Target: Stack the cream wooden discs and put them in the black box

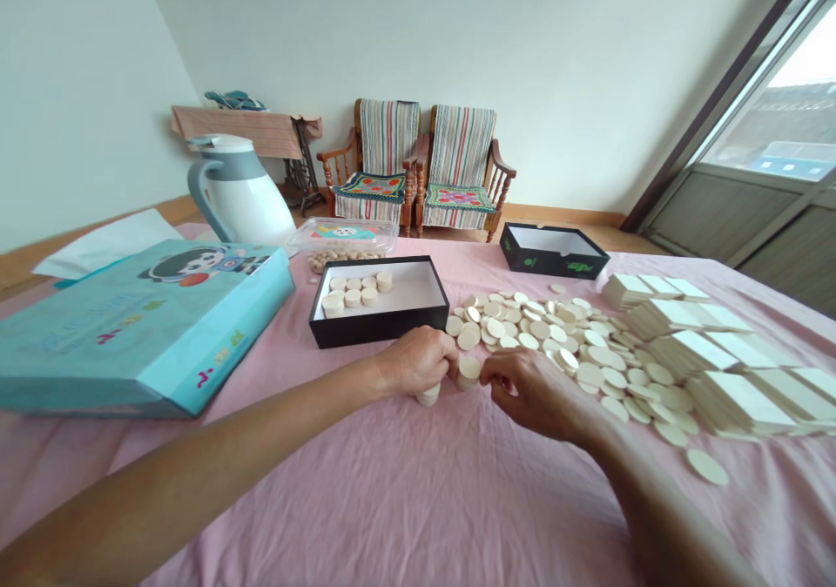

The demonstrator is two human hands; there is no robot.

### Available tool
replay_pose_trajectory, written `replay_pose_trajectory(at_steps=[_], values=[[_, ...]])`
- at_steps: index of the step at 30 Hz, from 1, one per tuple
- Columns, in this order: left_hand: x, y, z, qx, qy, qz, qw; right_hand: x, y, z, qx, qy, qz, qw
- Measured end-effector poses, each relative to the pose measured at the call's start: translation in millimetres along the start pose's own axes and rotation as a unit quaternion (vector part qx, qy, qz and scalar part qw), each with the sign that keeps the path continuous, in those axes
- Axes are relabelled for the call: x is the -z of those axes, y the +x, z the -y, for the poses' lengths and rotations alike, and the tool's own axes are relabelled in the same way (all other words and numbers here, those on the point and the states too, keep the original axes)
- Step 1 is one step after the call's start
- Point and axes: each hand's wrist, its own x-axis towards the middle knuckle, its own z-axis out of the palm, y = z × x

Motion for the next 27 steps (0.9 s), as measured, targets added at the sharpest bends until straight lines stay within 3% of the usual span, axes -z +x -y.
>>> replay_pose_trajectory(at_steps=[3,7,10,12,15,19,23,27], values=[[6.0,-6.2,-0.8,-0.003,-0.003,-0.024,1.000,5.3,-1.4,-8.3,-0.011,-0.002,-0.017,1.000],[15.6,-27.3,1.5,0.021,0.007,-0.131,0.991,14.1,-2.4,-25.6,-0.029,-0.003,-0.060,0.998],[13.6,-51.2,8.9,0.040,-0.001,-0.226,0.973,14.6,-1.6,-31.1,0.020,-0.007,-0.037,0.999],[7.7,-67.2,16.0,0.054,-0.011,-0.253,0.966,11.6,-0.8,-29.1,0.057,-0.014,-0.017,0.998],[-1.4,-84.3,26.7,0.071,-0.036,-0.274,0.958,5.6,0.0,-23.7,0.081,-0.026,0.008,0.996],[-3.7,-89.2,34.5,0.088,-0.053,-0.296,0.950,0.1,0.4,-24.8,0.074,-0.036,0.019,0.996],[-1.4,-86.3,35.9,0.087,-0.057,-0.298,0.949,-0.2,2.0,-27.1,0.035,-0.010,-0.047,0.998],[-2.7,-86.4,37.6,0.090,-0.056,-0.282,0.953,-0.3,6.0,-13.5,-0.005,0.050,-0.125,0.991]])
